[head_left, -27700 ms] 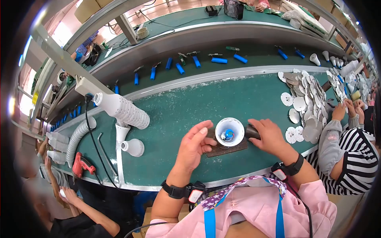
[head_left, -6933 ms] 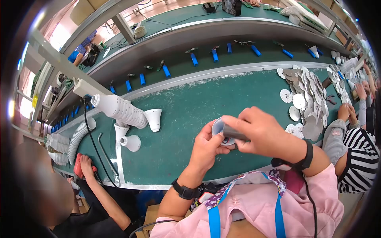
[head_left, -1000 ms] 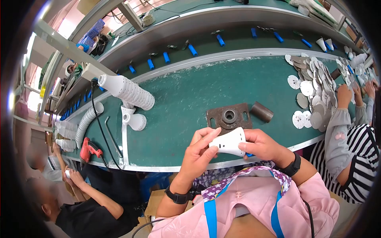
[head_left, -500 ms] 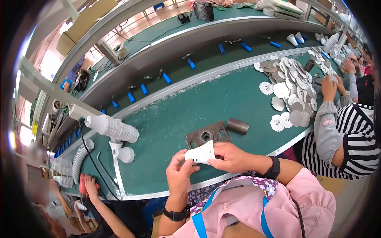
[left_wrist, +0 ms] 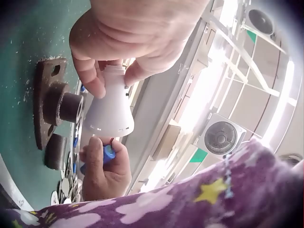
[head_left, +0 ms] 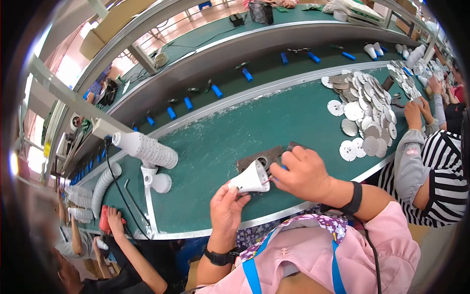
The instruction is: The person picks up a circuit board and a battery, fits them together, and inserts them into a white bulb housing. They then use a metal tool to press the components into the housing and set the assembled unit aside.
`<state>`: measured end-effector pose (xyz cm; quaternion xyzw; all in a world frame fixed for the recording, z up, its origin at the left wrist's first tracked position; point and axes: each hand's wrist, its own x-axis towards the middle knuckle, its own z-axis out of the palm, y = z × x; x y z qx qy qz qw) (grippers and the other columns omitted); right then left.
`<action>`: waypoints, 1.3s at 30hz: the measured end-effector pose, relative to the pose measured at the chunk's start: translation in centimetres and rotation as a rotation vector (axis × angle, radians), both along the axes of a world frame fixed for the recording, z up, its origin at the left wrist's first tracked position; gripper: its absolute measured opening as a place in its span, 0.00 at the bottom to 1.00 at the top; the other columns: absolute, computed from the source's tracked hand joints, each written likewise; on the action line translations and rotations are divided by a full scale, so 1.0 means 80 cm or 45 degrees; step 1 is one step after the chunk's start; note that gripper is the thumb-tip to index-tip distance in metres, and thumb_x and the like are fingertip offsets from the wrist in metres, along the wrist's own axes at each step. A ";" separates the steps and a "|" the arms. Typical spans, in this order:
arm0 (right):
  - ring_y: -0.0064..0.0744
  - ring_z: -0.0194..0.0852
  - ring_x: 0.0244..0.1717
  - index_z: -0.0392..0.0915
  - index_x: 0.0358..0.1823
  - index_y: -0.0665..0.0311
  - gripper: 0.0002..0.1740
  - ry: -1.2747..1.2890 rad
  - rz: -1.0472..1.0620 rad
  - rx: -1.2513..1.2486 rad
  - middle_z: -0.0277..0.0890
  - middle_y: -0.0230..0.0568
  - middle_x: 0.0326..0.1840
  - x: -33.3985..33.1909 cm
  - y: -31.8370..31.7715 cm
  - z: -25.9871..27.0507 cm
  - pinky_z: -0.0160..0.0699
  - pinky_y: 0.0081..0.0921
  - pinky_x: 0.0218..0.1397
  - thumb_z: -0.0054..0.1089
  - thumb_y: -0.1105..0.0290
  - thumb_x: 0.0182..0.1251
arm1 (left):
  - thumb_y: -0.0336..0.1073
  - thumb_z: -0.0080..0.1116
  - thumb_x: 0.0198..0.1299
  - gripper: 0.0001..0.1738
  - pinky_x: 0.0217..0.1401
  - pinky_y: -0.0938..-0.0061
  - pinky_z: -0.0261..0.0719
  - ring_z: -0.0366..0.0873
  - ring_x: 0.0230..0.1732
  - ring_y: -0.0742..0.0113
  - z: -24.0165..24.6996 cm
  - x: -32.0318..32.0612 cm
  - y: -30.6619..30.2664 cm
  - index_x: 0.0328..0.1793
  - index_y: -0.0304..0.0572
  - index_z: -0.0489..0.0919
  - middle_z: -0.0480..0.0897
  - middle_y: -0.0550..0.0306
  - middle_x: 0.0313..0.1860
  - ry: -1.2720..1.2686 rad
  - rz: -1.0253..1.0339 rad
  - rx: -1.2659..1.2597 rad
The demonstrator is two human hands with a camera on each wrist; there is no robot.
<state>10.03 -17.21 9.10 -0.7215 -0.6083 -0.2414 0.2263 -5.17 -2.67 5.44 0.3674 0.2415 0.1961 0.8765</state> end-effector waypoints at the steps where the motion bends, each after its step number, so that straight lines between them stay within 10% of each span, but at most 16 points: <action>1: 0.27 0.62 0.22 0.67 0.23 0.56 0.09 -0.020 -0.113 -0.073 0.59 0.29 0.18 -0.002 -0.001 0.007 0.62 0.23 0.19 0.57 0.67 0.38 | 0.31 0.49 0.60 0.08 0.39 0.74 0.80 0.76 0.38 0.68 0.001 0.003 -0.003 0.43 0.35 0.72 0.77 0.53 0.38 -0.011 -0.004 -0.030; 10: 0.30 0.66 0.25 0.71 0.30 0.57 0.13 0.027 0.154 0.089 0.65 0.32 0.22 -0.014 0.011 0.020 0.68 0.21 0.24 0.59 0.71 0.38 | 0.32 0.49 0.61 0.09 0.47 0.71 0.79 0.76 0.40 0.67 -0.004 0.007 -0.006 0.43 0.35 0.71 0.77 0.52 0.40 -0.111 -0.053 -0.103; 15: 0.40 0.68 0.30 0.72 0.34 0.58 0.13 0.891 0.231 0.102 0.72 0.37 0.29 -0.009 0.017 0.009 0.69 0.31 0.36 0.60 0.75 0.45 | 0.33 0.49 0.62 0.08 0.48 0.71 0.78 0.76 0.42 0.67 -0.015 0.008 -0.007 0.43 0.38 0.71 0.77 0.53 0.39 -0.206 -0.167 -0.270; 25: 0.41 0.67 0.34 0.72 0.33 0.55 0.12 0.635 0.226 -0.237 0.71 0.35 0.26 0.027 0.012 0.046 0.65 0.36 0.35 0.60 0.75 0.45 | 0.30 0.51 0.59 0.22 0.50 0.71 0.77 0.75 0.46 0.64 0.004 0.046 -0.010 0.60 0.36 0.64 0.74 0.50 0.49 -0.213 -0.258 -0.292; 35: 0.39 0.68 0.36 0.70 0.31 0.58 0.14 0.275 0.247 -0.507 0.73 0.31 0.27 0.047 0.050 0.048 0.62 0.33 0.36 0.61 0.75 0.41 | 0.26 0.63 0.46 0.20 0.34 0.85 0.74 0.74 0.34 0.82 -0.028 0.089 0.012 0.48 0.38 0.77 0.69 0.59 0.54 0.160 -0.208 1.124; 39: 0.38 0.70 0.32 0.69 0.31 0.58 0.15 0.230 0.255 -0.596 0.74 0.32 0.26 0.047 0.061 0.052 0.63 0.34 0.32 0.62 0.75 0.38 | 0.26 0.64 0.45 0.20 0.36 0.85 0.74 0.73 0.35 0.81 -0.030 0.087 0.009 0.47 0.40 0.78 0.69 0.59 0.55 0.151 -0.177 1.034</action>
